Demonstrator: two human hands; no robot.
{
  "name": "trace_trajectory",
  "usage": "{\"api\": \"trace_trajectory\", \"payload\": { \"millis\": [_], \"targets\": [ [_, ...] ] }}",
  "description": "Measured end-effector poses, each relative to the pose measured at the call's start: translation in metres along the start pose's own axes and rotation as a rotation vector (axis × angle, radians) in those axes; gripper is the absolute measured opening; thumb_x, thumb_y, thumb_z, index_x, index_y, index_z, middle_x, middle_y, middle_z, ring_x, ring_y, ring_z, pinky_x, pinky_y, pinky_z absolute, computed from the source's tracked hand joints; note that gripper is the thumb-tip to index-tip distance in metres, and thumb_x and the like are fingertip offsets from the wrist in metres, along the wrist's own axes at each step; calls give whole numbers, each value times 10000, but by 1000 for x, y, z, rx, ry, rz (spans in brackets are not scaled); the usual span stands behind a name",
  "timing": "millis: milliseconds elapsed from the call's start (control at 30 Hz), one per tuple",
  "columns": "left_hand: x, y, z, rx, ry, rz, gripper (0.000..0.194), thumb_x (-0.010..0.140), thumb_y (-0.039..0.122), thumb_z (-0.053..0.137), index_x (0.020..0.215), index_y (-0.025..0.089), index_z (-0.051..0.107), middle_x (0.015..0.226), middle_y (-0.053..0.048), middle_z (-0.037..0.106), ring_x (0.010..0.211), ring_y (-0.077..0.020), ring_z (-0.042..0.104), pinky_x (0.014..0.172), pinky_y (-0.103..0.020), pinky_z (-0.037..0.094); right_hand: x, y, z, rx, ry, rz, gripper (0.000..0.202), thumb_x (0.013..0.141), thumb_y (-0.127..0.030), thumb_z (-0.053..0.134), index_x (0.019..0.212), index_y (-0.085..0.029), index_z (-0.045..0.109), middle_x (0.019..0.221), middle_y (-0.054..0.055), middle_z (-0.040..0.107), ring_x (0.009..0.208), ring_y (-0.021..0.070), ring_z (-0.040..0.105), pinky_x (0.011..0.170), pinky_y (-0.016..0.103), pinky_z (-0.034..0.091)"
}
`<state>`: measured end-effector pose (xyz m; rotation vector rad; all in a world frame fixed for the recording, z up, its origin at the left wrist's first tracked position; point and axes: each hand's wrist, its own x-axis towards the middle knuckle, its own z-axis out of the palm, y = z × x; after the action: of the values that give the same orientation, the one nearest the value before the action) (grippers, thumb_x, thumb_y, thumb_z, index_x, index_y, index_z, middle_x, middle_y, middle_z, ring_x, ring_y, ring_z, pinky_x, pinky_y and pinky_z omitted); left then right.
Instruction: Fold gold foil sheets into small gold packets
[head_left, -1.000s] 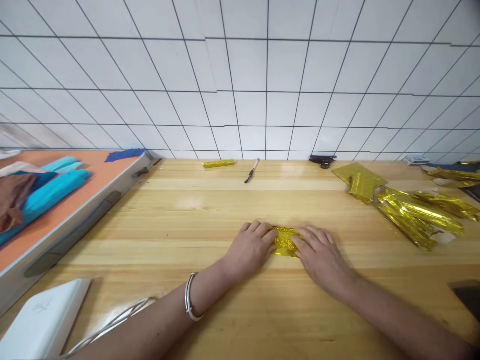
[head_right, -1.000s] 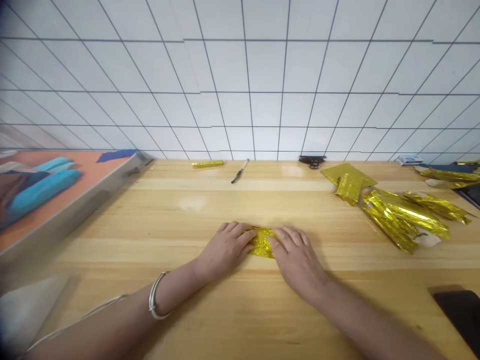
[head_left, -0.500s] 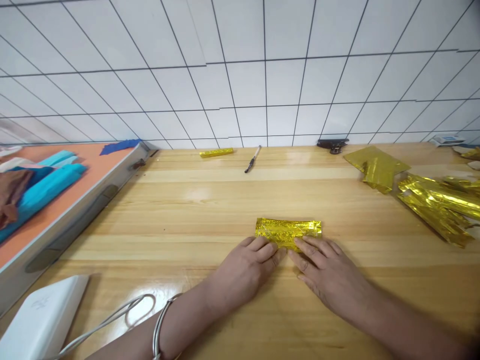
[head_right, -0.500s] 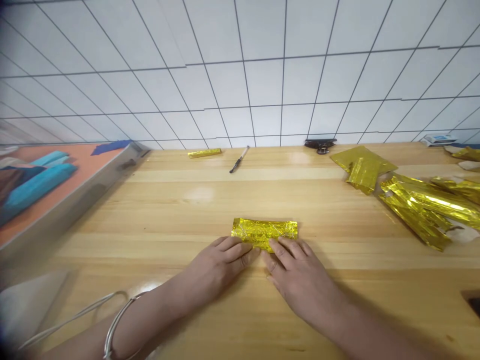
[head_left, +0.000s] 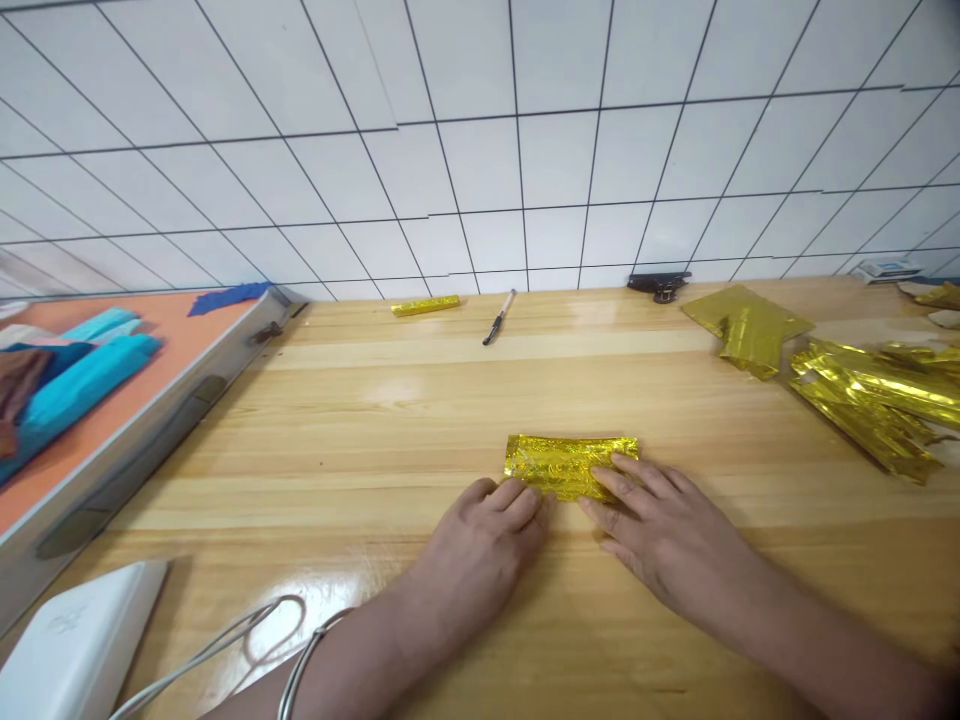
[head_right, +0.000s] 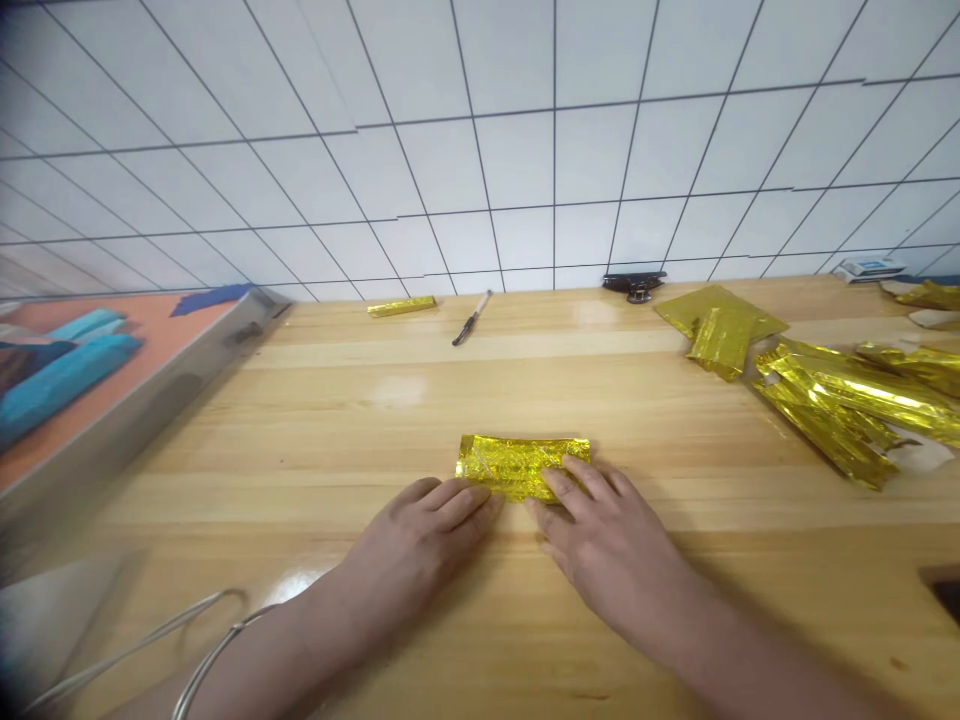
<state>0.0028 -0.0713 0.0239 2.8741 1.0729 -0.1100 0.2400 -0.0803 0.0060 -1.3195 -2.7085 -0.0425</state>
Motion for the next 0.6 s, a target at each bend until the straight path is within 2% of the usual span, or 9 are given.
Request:
{"api": "trace_trajectory", "payload": {
  "millis": [167,333,467,600],
  "targets": [
    [-11,-11,-7,56,-42,-69,332,828,63,477,1133,174,548,1099,-51,591,949,-191,534,736,-324,403,-11,26,-14,16,-85,-27,331,865,-348,519,1189,-365,584,1362,51,482,1298,306,340,953,493,387],
    [-15,-11,-13,139,-88,-90,357,792,44,467,1108,164,580,1064,-64,604,896,-201,541,699,-328,398,-24,51,-17,-9,-132,-47,402,855,-379,514,1255,-409,516,1418,63,410,1335,333,279,918,524,412],
    [-18,-7,-15,174,-132,-116,336,765,33,453,1022,167,622,1035,-76,601,865,-207,533,691,-336,403,-29,55,-19,-28,-151,-26,405,843,-413,517,1247,-403,525,1407,76,426,1330,338,291,913,530,417],
    [-20,-8,-15,166,-146,-132,361,756,26,443,1029,182,620,1031,-71,593,875,-210,526,710,-344,414,-31,49,-23,-55,-139,-10,405,818,-372,546,1222,-362,560,1390,81,448,1324,348,299,925,541,405]
  ]
}}
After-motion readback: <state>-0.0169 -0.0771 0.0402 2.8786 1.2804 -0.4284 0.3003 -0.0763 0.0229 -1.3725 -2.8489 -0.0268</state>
